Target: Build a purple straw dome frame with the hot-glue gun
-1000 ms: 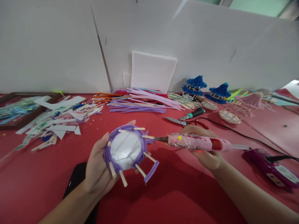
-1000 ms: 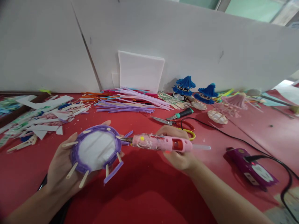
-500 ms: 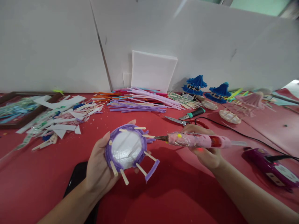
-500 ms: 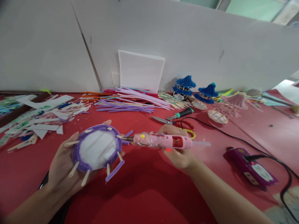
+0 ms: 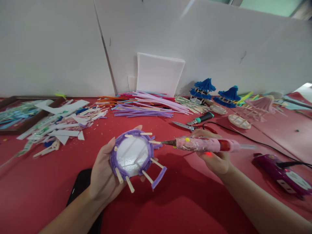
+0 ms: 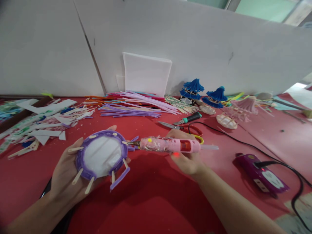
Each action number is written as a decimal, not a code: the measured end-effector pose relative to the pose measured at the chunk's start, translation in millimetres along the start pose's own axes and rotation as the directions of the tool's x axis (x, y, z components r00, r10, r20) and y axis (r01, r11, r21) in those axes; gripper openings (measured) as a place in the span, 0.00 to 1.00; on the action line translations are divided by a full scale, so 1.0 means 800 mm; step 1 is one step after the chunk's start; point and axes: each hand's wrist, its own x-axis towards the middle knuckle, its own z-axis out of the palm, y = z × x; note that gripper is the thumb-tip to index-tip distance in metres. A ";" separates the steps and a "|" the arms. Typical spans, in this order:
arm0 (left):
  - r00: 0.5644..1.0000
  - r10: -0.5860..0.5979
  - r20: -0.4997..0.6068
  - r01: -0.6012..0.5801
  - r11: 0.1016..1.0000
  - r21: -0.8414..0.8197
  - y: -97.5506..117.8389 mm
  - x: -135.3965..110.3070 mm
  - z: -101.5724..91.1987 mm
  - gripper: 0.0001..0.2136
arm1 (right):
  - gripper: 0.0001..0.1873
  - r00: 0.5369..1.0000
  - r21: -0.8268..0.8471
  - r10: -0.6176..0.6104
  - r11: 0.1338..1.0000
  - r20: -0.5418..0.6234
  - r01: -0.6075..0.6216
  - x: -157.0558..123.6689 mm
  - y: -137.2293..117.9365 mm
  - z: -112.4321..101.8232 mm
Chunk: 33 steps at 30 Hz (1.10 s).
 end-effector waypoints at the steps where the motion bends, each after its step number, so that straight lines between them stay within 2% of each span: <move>1: 1.000 0.005 0.000 -0.005 1.000 0.000 0.000 0.000 0.000 0.26 | 0.07 1.000 0.001 -0.008 1.000 -0.005 0.008 0.001 0.000 0.000; 8: 1.000 -0.001 -0.031 -0.001 0.999 -0.045 -0.001 -0.001 0.003 0.26 | 0.05 1.000 -0.123 -0.023 0.992 0.001 0.023 0.009 -0.009 -0.001; 11: 0.997 0.020 -0.070 -0.023 0.998 -0.050 -0.003 -0.001 0.001 0.25 | 0.03 0.999 -0.155 0.007 0.988 -0.040 -0.014 0.010 -0.012 -0.001; 13: 0.999 0.015 -0.047 -0.018 0.998 -0.066 -0.003 0.000 -0.003 0.24 | 0.02 0.996 -0.149 0.031 0.988 -0.082 -0.043 0.009 -0.011 0.002; 17: 0.995 -0.097 0.021 0.099 0.986 -0.136 -0.002 0.004 -0.015 0.22 | 0.04 0.968 -0.125 0.178 0.972 -0.176 -0.201 0.007 -0.006 0.014; 20: 0.982 -0.189 0.002 0.185 0.960 -0.212 -0.001 0.005 -0.017 0.23 | 0.03 0.923 -0.043 0.310 0.944 -0.229 -0.328 0.008 -0.002 0.026; 24: 0.965 -0.260 -0.022 0.248 0.940 -0.235 -0.001 0.003 -0.012 0.16 | 0.09 0.875 0.050 0.411 0.909 -0.255 -0.413 0.008 0.003 0.035; 26: 0.964 -0.265 -0.002 0.259 0.942 -0.213 -0.002 0.002 -0.011 0.15 | 0.09 0.862 0.124 0.441 0.897 -0.249 -0.424 0.006 0.007 0.036; 29: 0.960 -0.274 0.053 0.279 0.946 -0.166 -0.004 0.004 -0.017 0.18 | 0.07 0.873 0.233 0.441 0.889 -0.207 -0.394 0.004 0.013 0.036; 33: 0.932 -0.245 0.267 0.288 0.948 -0.136 -0.008 0.011 -0.035 0.28 | 0.05 0.900 0.299 0.409 0.887 -0.152 -0.353 0.001 0.019 0.036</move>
